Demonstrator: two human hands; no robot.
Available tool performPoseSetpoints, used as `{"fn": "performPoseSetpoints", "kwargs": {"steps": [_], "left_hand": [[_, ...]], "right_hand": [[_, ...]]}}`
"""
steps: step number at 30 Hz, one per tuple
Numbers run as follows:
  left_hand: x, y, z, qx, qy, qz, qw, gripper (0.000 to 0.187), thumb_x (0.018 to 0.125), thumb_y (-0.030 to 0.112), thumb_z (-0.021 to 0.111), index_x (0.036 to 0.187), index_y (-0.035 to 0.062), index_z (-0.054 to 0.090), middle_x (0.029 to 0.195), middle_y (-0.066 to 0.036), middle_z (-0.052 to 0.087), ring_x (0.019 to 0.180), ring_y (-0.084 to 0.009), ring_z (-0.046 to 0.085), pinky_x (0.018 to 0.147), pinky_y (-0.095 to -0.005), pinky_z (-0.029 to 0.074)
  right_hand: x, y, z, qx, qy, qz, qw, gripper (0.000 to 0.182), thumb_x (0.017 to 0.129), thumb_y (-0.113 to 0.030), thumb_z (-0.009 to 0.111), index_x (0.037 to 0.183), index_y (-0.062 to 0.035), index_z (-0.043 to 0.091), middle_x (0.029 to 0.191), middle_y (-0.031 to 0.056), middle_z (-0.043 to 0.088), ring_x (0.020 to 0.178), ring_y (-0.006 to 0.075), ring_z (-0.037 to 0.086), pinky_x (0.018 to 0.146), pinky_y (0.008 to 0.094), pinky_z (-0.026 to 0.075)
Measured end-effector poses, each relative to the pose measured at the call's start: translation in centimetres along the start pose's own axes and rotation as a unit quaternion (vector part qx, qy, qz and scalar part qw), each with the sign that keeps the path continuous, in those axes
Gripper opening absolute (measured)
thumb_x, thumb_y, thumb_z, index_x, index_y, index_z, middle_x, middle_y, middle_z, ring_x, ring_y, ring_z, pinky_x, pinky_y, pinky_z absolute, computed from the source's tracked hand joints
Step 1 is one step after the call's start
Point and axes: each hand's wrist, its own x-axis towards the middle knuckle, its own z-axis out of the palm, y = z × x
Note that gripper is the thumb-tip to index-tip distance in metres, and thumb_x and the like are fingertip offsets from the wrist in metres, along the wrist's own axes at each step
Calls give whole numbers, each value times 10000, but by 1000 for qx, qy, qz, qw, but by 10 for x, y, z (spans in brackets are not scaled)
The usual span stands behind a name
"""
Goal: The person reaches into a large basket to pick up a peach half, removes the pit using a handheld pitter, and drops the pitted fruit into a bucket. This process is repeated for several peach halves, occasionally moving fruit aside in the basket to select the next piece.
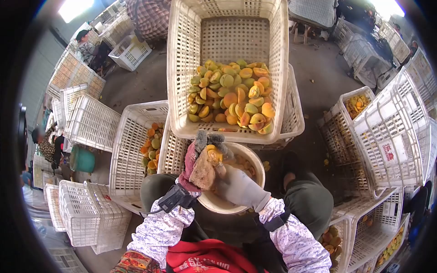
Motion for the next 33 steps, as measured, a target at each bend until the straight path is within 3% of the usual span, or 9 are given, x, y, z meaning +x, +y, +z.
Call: {"fn": "performPoseSetpoints", "kwargs": {"steps": [5, 8, 11, 15, 17, 18, 23, 26, 33], "left_hand": [[-1, 18, 19, 146, -21, -31, 989, 364, 981, 370, 455, 1109, 44, 555, 888, -60, 618, 767, -115, 601, 647, -256, 510], [7, 10, 4, 331, -29, -18, 943, 368, 972, 348, 477, 1100, 14, 565, 911, -75, 623, 805, -133, 599, 722, -278, 506], [3, 22, 19, 218, -8, -120, 968, 378, 959, 370, 490, 1108, 32, 570, 934, -83, 630, 829, -170, 611, 730, -307, 516], [-5, 21, 35, 13, -65, -60, 996, 372, 961, 379, 472, 1103, 51, 576, 939, -90, 634, 825, -217, 623, 743, -335, 522], [-5, 14, 27, -133, -65, -70, 986, 357, 983, 356, 422, 1128, 60, 561, 980, -91, 632, 864, -248, 622, 764, -358, 526], [0, 4, 19, -118, -54, -7, 992, 354, 995, 345, 391, 1162, 70, 537, 1035, -72, 620, 910, -246, 607, 777, -352, 522], [-3, 1, 6, -16, -79, -17, 997, 359, 998, 376, 376, 1180, 105, 525, 1054, -40, 605, 929, -207, 591, 843, -323, 489], [-1, 3, 2, -237, -121, -134, 955, 352, 1000, 391, 374, 1164, 125, 534, 1020, -27, 607, 902, -177, 587, 884, -293, 460], [9, -4, -14, 91, -15, -132, 987, 504, 959, 507, 405, 1124, 54, 552, 921, -65, 620, 818, -204, 596, 789, -327, 497]], "right_hand": [[-3, 20, -3, -169, 39, -166, 971, 207, 824, -120, 588, 991, 1, 577, 804, 180, 618, 767, 298, 610, 727, 380, 474], [-2, 15, -10, -115, -56, -45, 991, 224, 821, -133, 595, 999, 1, 568, 818, 192, 619, 789, 301, 614, 719, 386, 477], [-4, 20, -10, -167, -13, -82, 982, 212, 835, -134, 584, 998, -2, 555, 811, 163, 627, 753, 279, 623, 680, 370, 488], [-6, -6, -11, 124, -15, 140, 982, 231, 860, -135, 574, 1058, -19, 541, 745, 82, 577, 667, 202, 598, 616, 331, 489], [3, 35, -7, -342, 88, -341, 871, 261, 848, -135, 602, 1065, -13, 522, 750, 137, 596, 653, 253, 609, 580, 349, 489], [0, 35, 0, -339, 87, -343, 872, 261, 848, -135, 602, 1065, -13, 522, 750, 137, 596, 653, 253, 609, 580, 349, 489], [-12, 16, 0, -335, 157, -60, 927, 374, 844, -186, 556, 1164, -22, 453, 716, 138, 631, 618, 327, 626, 541, 427, 477], [-15, 17, 3, -361, 175, -89, 912, 459, 789, -159, 644, 1169, 44, 485, 635, 125, 612, 581, 326, 622, 546, 412, 499], [-14, 30, 14, -359, 140, -53, 921, 504, 782, -186, 652, 1187, 59, 478, 647, 135, 612, 586, 318, 624, 535, 416, 492]]}}
